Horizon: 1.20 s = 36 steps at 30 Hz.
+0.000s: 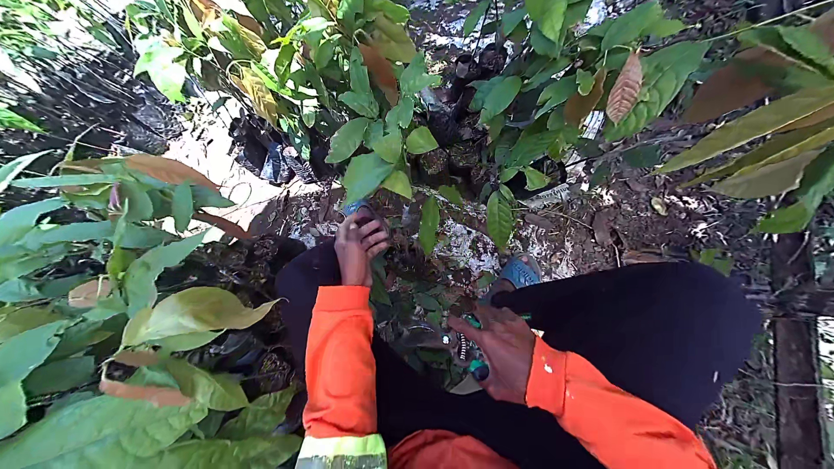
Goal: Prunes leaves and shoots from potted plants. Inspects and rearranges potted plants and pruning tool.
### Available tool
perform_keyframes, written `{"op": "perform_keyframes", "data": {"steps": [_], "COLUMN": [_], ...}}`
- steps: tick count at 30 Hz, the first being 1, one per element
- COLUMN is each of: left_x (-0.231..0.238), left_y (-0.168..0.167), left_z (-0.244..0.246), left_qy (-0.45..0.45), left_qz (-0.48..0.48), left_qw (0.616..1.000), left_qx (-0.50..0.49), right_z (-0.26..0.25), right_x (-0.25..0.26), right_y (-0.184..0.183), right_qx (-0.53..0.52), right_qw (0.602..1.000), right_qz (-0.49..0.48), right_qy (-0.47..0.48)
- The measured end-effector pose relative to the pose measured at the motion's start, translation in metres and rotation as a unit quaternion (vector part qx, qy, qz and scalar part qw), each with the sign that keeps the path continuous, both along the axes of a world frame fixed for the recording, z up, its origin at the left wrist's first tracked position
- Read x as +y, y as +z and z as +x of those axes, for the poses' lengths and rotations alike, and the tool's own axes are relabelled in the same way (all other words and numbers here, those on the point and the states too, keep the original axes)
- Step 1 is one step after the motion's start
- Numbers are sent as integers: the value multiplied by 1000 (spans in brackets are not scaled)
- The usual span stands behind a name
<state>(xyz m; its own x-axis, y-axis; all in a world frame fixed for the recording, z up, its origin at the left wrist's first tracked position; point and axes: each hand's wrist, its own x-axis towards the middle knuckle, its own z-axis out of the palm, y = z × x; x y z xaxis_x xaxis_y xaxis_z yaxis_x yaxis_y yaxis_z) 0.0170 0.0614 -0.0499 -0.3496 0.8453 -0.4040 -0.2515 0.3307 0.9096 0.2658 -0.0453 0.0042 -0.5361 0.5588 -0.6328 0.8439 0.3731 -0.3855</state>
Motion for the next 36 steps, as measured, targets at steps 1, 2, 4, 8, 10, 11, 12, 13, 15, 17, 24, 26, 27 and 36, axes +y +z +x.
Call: {"op": "perform_keyframes", "data": {"steps": [1,2,4,8,10,11,12,13,15,17,24,26,27,36], "left_x": [2,5,13,22,24,24,24,26,27,28,37,38,38,39], "left_y": [-15,-33,-70,-105,-116,-123,-130,-133,-135,-141,-163,-168,-170,-143], "left_z": [5,7,10,16,15,14,14,16,19,21,29,28,24,15], "left_qy": [-59,-136,-280,-359,-382,-388,-394,-401,-413,-414,-397,-394,-383,-157], "left_qz": [-38,-73,-129,-242,-282,-290,-296,-298,-304,-304,-284,-284,-278,-218], "left_qw": [996,979,911,781,740,731,724,716,704,701,718,724,740,880], "left_qx": [62,131,273,449,476,480,483,487,492,494,495,490,479,391], "right_z": [0,0,0,1,2,3,4,4,6,6,7,6,7,10], "right_x": [0,-1,-3,-3,-2,-2,-2,-2,-3,-5,-11,-9,-9,-9], "right_y": [-1,-2,-2,-1,-1,-2,-3,-4,-8,-11,-26,-24,-26,-23], "right_qx": [-5,-6,-10,-3,0,2,6,9,16,19,46,47,51,41], "right_qw": [1000,1000,1000,1000,1000,1000,1000,999,998,997,988,989,988,989], "right_qz": [7,10,10,17,21,22,27,33,54,66,148,141,148,140], "right_qy": [3,4,6,1,-1,-4,-8,-14,-18,-17,-13,-12,-12,-2]}}
